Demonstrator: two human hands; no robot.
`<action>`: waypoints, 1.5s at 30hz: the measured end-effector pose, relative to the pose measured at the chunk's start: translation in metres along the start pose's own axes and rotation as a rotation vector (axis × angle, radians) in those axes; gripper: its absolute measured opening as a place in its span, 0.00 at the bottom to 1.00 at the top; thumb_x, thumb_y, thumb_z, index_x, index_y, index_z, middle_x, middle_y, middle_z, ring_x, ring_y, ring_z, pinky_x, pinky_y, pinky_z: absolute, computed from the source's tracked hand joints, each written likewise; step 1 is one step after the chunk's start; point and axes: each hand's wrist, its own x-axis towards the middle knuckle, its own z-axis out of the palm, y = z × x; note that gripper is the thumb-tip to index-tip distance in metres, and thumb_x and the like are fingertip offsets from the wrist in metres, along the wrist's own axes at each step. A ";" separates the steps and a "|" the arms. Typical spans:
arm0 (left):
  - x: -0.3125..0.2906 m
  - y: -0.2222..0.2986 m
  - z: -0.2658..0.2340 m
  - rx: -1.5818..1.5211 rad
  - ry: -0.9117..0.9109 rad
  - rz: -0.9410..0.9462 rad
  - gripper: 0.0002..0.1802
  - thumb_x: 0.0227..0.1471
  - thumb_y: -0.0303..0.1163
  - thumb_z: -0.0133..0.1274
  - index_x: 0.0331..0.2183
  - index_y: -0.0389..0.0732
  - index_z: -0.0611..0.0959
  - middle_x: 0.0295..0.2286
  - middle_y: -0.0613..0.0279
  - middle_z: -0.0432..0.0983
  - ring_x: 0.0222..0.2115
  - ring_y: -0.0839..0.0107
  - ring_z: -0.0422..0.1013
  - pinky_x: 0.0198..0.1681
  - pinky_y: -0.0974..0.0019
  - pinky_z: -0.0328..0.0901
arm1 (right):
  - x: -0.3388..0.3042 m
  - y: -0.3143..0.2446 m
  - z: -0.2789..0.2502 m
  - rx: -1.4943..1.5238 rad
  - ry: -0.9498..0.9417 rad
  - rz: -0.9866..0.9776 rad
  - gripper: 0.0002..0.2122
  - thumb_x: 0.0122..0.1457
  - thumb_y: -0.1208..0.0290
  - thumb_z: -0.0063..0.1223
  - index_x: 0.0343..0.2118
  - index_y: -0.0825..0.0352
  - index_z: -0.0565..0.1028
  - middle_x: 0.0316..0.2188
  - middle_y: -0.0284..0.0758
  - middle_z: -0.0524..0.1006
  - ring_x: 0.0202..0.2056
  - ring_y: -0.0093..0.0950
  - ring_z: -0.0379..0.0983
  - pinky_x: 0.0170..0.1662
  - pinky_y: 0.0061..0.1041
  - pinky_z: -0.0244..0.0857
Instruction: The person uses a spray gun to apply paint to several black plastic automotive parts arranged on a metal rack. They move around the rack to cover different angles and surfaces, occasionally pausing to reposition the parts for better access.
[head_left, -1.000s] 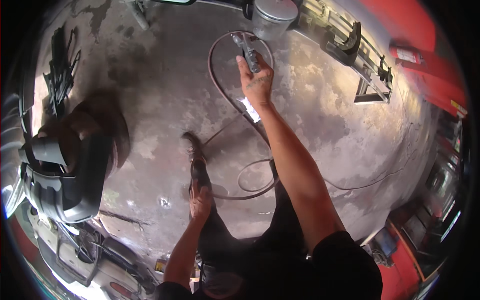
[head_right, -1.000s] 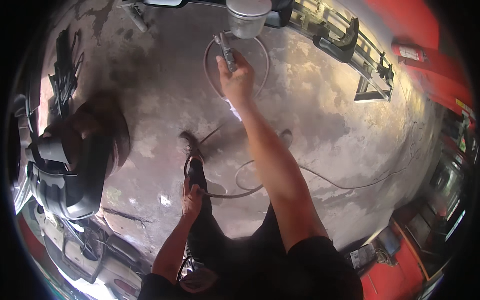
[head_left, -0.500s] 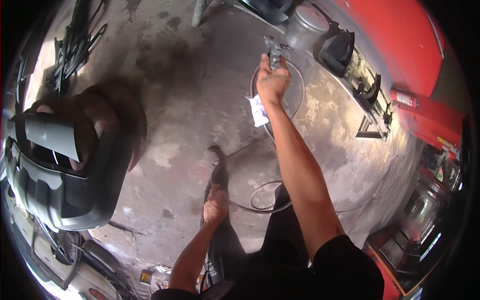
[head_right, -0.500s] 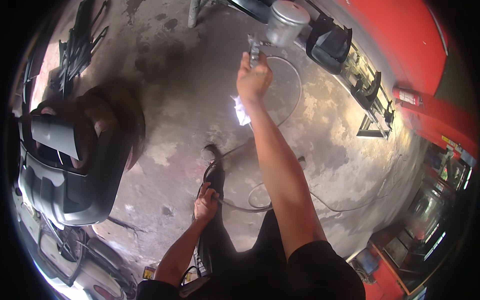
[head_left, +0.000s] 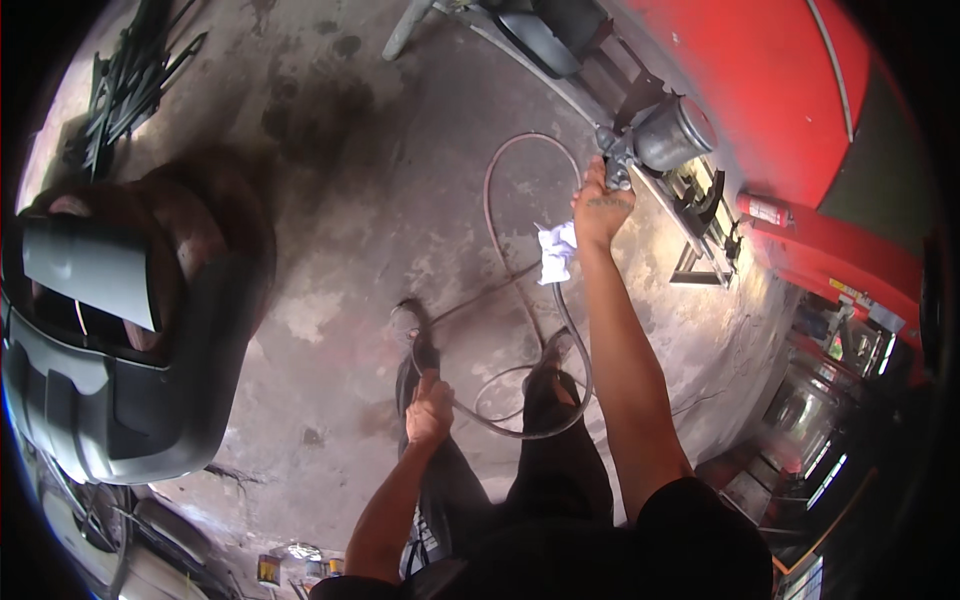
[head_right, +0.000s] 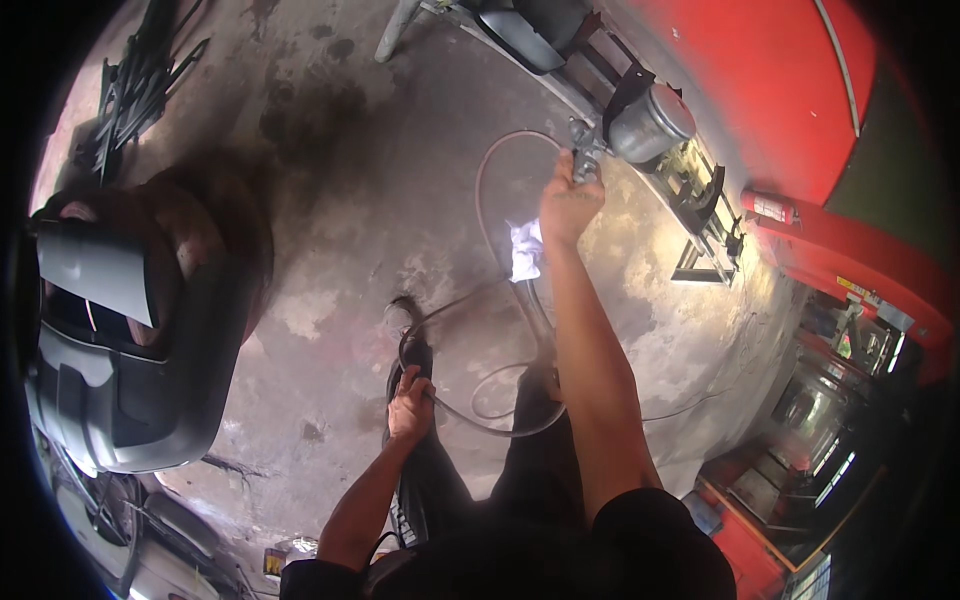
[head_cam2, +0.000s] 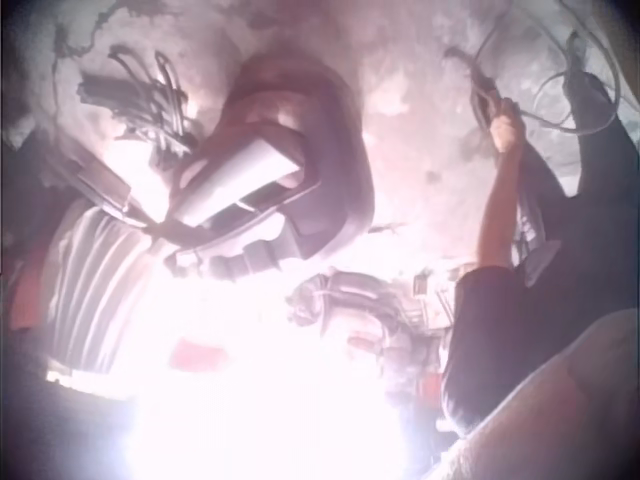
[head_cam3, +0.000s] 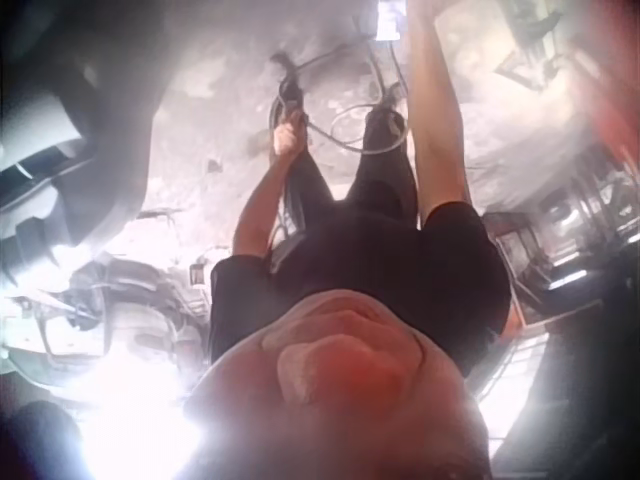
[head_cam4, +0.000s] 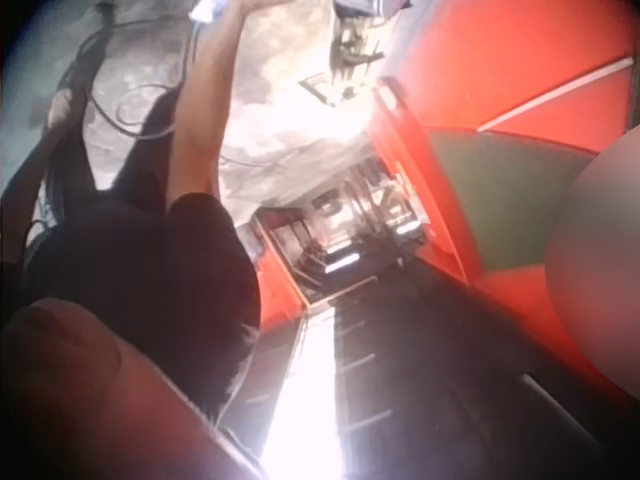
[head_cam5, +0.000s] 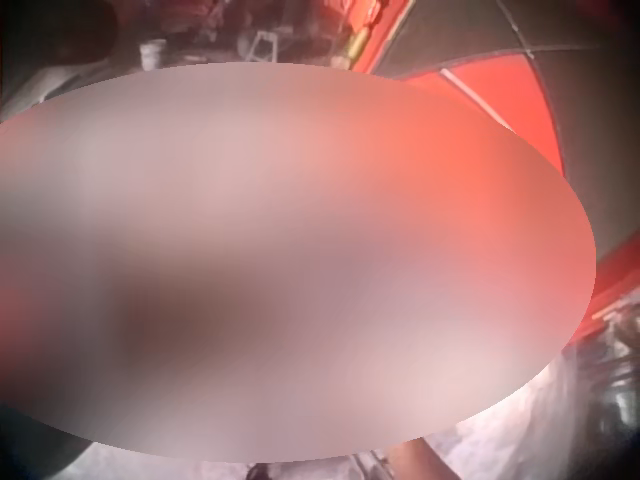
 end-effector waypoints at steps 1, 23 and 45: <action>-0.002 0.001 -0.001 -0.003 -0.004 -0.005 0.09 0.56 0.32 0.57 0.40 0.46 0.81 0.54 0.55 0.72 0.48 0.43 0.74 0.45 0.43 0.73 | -0.003 -0.001 -0.013 -0.027 0.023 0.028 0.14 0.66 0.64 0.60 0.37 0.74 0.80 0.27 0.43 0.82 0.28 0.32 0.77 0.34 0.34 0.67; -0.017 -0.011 -0.001 -0.026 0.031 0.053 0.10 0.56 0.34 0.59 0.42 0.47 0.80 0.47 0.60 0.74 0.44 0.47 0.75 0.41 0.43 0.72 | 0.067 -0.023 0.006 0.249 -0.073 0.110 0.10 0.61 0.76 0.54 0.42 0.77 0.77 0.36 0.43 0.81 0.35 0.28 0.79 0.37 0.21 0.72; -0.031 -0.020 0.026 0.115 -0.097 0.163 0.17 0.53 0.35 0.62 0.45 0.44 0.81 0.54 0.53 0.73 0.49 0.43 0.74 0.48 0.44 0.71 | 0.030 0.132 -0.181 -0.317 0.262 -0.144 0.12 0.65 0.65 0.59 0.36 0.72 0.81 0.24 0.37 0.80 0.27 0.30 0.77 0.30 0.32 0.69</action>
